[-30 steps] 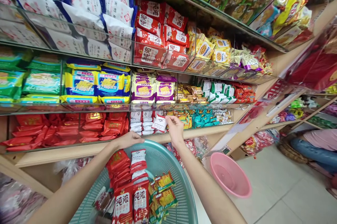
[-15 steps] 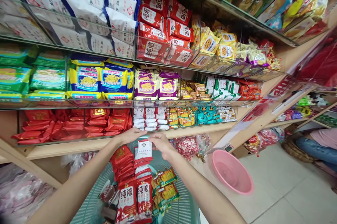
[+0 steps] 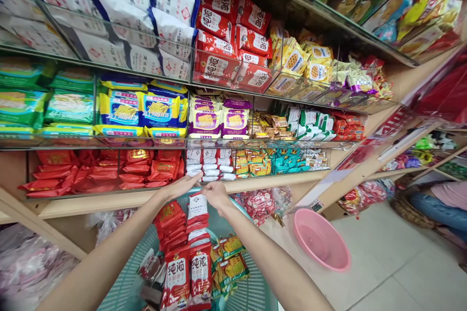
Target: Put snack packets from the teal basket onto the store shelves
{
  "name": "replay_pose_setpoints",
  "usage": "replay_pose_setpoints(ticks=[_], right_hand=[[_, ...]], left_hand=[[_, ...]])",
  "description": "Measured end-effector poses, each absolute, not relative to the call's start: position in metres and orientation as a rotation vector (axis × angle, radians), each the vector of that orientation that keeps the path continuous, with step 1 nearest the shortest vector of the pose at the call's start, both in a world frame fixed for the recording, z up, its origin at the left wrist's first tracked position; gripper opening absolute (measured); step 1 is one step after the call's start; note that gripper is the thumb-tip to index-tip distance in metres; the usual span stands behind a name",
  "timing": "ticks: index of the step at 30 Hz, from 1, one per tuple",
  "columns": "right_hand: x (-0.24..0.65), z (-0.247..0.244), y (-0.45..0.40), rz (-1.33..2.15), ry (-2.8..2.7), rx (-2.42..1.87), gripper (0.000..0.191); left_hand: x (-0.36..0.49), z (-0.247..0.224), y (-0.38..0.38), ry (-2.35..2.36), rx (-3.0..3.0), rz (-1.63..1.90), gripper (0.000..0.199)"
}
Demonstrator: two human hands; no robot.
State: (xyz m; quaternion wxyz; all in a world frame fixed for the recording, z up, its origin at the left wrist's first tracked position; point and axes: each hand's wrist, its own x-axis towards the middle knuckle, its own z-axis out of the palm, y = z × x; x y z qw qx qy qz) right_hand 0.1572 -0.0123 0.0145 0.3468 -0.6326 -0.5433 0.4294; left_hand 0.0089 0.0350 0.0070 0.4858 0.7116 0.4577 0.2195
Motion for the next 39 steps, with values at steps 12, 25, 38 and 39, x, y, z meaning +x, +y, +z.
replay_pose_setpoints(ticks=[12,25,38,39], right_hand=[[0.142,0.01,-0.02,0.602,-1.72,-1.76,0.012],[0.143,0.007,-0.036,0.127,-1.94,-1.72,0.012],[0.177,-0.02,-0.083,0.322,-2.056,-1.449,0.072],[0.176,-0.021,-0.082,0.327,-2.047,-1.449,0.072]], left_hand=[[0.01,0.006,0.036,1.093,1.75,0.56,0.074],[0.01,0.01,0.032,1.11,1.713,0.552,0.068],[0.01,0.006,0.035,1.171,1.744,0.507,0.067],[0.011,0.006,0.036,1.173,1.746,0.504,0.067]])
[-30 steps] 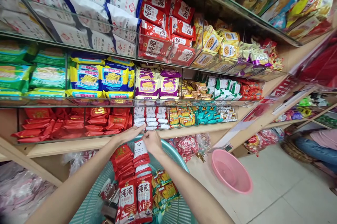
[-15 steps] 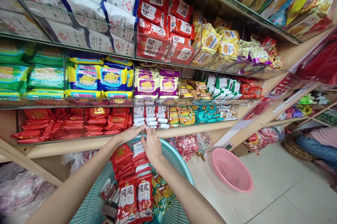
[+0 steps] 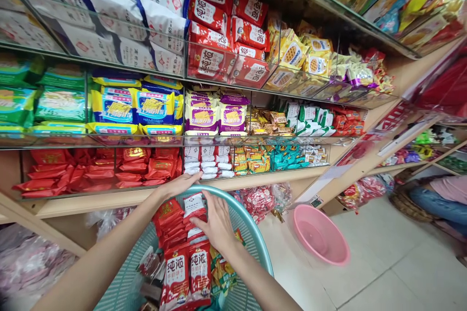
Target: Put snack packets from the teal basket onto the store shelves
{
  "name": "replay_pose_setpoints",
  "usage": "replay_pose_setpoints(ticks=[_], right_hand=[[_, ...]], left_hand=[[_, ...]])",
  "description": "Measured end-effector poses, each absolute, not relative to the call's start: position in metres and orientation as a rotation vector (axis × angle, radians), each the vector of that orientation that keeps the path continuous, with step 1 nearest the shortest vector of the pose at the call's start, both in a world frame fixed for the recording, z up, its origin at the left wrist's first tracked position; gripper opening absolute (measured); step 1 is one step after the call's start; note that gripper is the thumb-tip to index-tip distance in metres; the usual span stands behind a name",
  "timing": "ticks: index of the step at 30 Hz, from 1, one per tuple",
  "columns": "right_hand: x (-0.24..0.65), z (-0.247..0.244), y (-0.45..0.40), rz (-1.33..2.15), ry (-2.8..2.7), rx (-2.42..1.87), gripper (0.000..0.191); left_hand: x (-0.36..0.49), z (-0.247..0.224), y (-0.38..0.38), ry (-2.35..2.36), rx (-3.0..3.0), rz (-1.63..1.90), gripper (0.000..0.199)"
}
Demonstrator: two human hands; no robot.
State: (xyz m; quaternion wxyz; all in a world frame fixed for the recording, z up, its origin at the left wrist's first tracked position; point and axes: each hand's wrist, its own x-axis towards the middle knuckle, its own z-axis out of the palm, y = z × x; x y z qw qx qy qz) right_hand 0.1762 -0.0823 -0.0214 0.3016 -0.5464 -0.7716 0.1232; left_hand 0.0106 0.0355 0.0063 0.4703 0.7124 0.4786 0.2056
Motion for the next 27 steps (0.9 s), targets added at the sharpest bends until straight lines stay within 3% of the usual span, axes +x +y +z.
replay_pose_setpoints(ticks=[20,27], right_hand=[[0.176,-0.013,-0.086,0.251,-2.052,-1.442,0.067],[0.219,-0.005,-0.087,0.19,-1.916,-1.46,0.051]], left_hand=[[0.008,0.014,0.031,1.151,1.762,0.494,0.066],[0.01,0.019,0.03,1.134,1.744,0.441,0.07]])
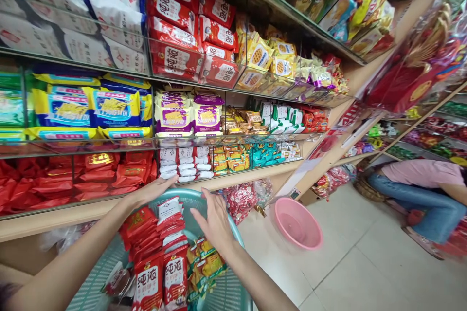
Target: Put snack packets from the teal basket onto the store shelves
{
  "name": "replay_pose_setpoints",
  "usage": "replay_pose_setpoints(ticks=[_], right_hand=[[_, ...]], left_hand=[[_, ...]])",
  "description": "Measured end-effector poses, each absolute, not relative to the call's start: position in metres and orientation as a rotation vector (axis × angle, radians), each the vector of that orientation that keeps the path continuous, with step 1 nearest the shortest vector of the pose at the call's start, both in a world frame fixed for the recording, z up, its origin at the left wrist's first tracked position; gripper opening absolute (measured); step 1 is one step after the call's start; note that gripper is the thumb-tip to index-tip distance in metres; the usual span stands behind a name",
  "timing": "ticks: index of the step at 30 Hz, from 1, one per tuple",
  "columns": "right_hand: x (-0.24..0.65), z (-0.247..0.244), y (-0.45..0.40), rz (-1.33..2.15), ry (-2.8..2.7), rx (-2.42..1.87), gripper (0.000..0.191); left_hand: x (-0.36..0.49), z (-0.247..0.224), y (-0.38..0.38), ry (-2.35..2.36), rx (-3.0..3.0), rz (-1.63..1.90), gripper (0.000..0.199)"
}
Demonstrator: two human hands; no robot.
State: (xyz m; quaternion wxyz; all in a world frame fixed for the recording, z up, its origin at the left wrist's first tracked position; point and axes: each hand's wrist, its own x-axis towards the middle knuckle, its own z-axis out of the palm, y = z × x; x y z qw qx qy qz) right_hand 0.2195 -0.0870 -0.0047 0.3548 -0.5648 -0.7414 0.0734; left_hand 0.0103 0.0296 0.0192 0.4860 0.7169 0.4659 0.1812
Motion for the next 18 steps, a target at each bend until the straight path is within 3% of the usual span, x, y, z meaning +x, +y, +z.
replay_pose_setpoints(ticks=[12,18], right_hand=[[0.362,-0.016,0.006,-0.068,-1.54,-1.598,0.038],[0.391,-0.026,0.051,-0.079,-1.482,-1.659,0.038]], left_hand=[[0.013,0.015,0.035,1.179,1.769,0.442,0.058],[0.014,0.01,0.04,1.185,1.715,0.416,0.055]])
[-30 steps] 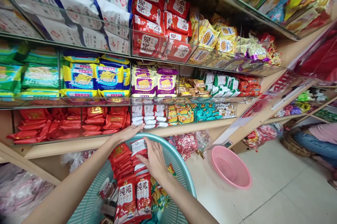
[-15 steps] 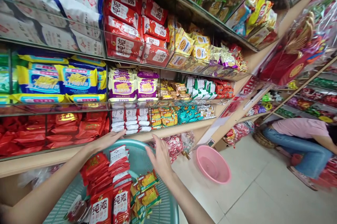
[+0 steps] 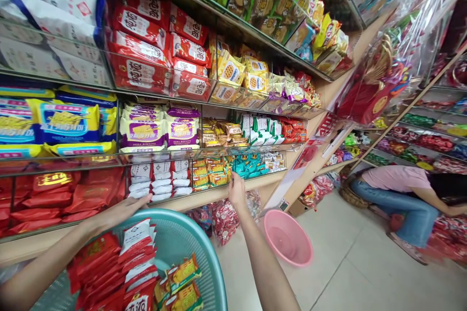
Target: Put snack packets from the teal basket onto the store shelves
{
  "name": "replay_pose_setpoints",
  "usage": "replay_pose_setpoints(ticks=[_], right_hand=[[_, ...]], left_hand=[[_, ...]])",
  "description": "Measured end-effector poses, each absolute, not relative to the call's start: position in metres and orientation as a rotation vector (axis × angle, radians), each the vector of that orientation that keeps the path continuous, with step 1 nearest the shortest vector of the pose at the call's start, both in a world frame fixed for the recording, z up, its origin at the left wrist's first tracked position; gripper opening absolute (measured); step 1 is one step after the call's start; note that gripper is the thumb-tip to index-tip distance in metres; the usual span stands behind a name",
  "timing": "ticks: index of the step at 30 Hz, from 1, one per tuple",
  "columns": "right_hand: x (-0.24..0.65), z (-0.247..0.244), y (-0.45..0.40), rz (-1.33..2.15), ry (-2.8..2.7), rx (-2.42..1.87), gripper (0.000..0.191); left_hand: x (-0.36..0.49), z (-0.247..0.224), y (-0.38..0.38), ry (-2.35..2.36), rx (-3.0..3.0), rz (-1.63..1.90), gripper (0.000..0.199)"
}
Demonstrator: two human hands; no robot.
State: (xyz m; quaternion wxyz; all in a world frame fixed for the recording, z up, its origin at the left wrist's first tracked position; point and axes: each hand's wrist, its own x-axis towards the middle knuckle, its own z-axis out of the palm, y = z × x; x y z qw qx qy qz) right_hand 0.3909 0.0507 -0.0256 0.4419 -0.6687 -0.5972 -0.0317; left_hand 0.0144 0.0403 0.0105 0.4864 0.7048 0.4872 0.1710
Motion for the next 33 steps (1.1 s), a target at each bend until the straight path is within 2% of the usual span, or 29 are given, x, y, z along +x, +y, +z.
replay_pose_setpoints(ticks=[6,21,33], right_hand=[[0.397,-0.035,0.073,-0.038,-1.384,-1.706,0.032],[0.398,-0.039,0.082,0.078,-1.261,-1.709,0.04],[0.382,-0.009,0.048,-0.116,-1.356,-1.587,0.037]], left_hand=[[0.019,0.02,0.035,1.239,1.74,0.401,0.057],[0.025,0.026,0.031,1.317,1.697,0.363,0.059],[0.02,0.019,0.036,1.35,1.8,0.351,0.057]])
